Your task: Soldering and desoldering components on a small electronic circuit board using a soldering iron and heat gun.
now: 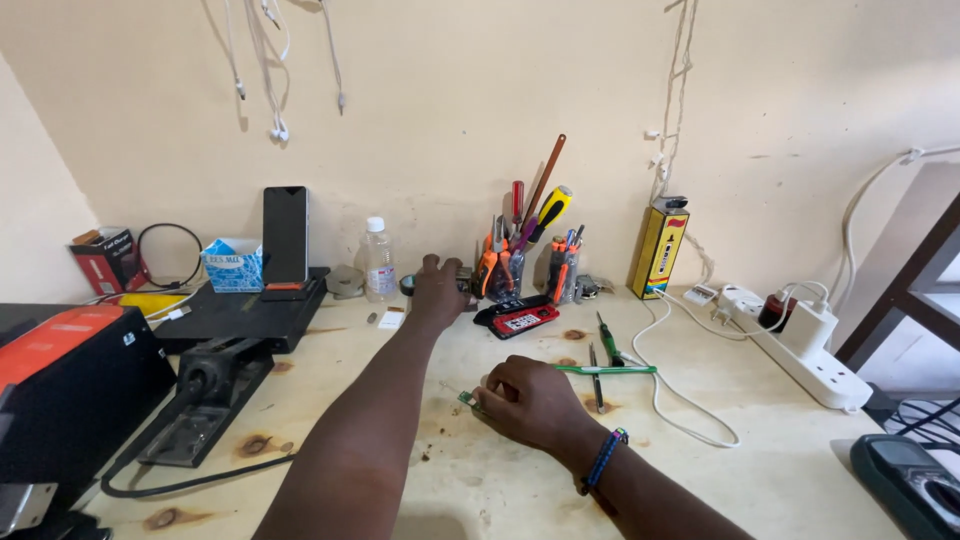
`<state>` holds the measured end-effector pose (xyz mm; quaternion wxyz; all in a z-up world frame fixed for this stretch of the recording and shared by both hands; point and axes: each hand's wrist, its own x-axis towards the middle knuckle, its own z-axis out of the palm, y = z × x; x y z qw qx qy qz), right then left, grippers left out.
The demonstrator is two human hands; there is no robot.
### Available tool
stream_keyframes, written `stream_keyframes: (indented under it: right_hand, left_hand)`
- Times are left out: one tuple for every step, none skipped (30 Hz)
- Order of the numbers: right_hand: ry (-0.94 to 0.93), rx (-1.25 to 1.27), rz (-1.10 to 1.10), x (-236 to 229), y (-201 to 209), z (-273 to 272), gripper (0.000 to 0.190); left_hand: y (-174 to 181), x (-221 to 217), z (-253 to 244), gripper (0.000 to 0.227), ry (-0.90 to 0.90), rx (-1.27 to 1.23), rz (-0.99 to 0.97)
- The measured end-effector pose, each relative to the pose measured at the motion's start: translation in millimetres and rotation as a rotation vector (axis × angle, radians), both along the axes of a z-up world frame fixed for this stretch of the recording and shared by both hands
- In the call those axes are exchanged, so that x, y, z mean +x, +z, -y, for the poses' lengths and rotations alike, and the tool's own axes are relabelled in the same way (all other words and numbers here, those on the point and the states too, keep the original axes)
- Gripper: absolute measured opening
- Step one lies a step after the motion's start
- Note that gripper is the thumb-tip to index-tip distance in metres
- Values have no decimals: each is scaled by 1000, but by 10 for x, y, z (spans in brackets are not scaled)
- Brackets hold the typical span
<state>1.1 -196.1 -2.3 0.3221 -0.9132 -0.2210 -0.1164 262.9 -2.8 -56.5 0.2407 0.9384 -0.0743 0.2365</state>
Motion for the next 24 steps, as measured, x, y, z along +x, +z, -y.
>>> stream_keyframes:
  right_hand:
    - [-2, -2, 6, -2, 17, 4, 27]
    - [-18, -3, -28, -11, 35, 7, 26]
    - [-26, -3, -65, -29, 42, -19, 25]
    - [-20, -4, -62, -15, 17, -14, 25]
    - [-15, -14, -59, 9, 3, -7, 26]
    - [-9, -23, -56, 35, -13, 1, 27]
    - [-5, -21, -55, 55, 4, -2, 27]
    - [-1, -24, -37, 74, 14, -1, 28]
    - [-1, -28, -33, 38, -18, 9, 29]
    - [1, -26, -44, 77, -82, 26, 29]
    - [16, 15, -27, 134, -129, 43, 26]
    - [30, 57, -9, 187, -176, 57, 28]
    - [35, 59, -15, 193, -177, 65, 28]
    - [46, 64, -10, 194, -180, 71, 31]
    - [56, 70, -8, 182, -190, 88, 33]
    - [60, 71, -18, 177, -191, 112, 33]
    - [68, 111, -31, 183, -177, 106, 31]
    - [75, 151, -45, 185, -160, 98, 29]
    - [81, 154, -44, 132, -114, 89, 29]
    - [100, 280, -154, 80, -66, 84, 28]
    - [112, 407, -269, 3, -36, 103, 29]
    - [110, 412, -272, -44, -35, 107, 29]
    - [153, 446, -333, -79, -26, 109, 34]
    - [196, 481, -394, -109, -18, 106, 42]
  left_hand:
    - [17, 29, -8, 74, -2, -2, 6]
    - [35, 52, -18, 65, -36, 9, 9]
    - [35, 48, -77, 56, -62, 20, 9]
    - [5, 71, -104, 56, -56, 19, 11]
    - [-8, 108, -127, 54, -82, 13, 59]
    - [-24, 146, -147, 52, -108, 7, 106]
    - [48, 82, -167, 52, -103, 10, 108]
    - [112, 17, -184, 49, -87, -25, 73]
    - [102, -104, -181, 47, -73, -61, 25]
    - [277, -374, -190, 47, -71, -59, 14]
    - [486, -618, -194, 49, -38, -126, -64]
    - [700, -862, -198, 51, -4, -193, -142]
    - [782, -999, -223, 51, 2, -191, -147]
    - [865, -1140, -248, 55, 4, -209, -160]
    - [937, -1288, -259, 60, 4, -227, -176]
    - [979, -1460, -236, 60, 10, -226, -185]
    - [1045, -1633, -244, 56, 10, -226, -181]
    - [1116, -1812, -251, 51, 10, -227, -177]
    - [1142, -1971, -248, 51, 16, -224, -176]
    - [1170, -2130, -239, 56, 0, -262, -180]
    - [1180, -2293, -202, 60, -23, -299, -190]
    - [1216, -2462, -185, 60, -24, -295, -194]
    - [1255, -2623, -173, 59, -33, -333, -213]
    - [1293, -2781, -165, 58, -42, -371, -233]
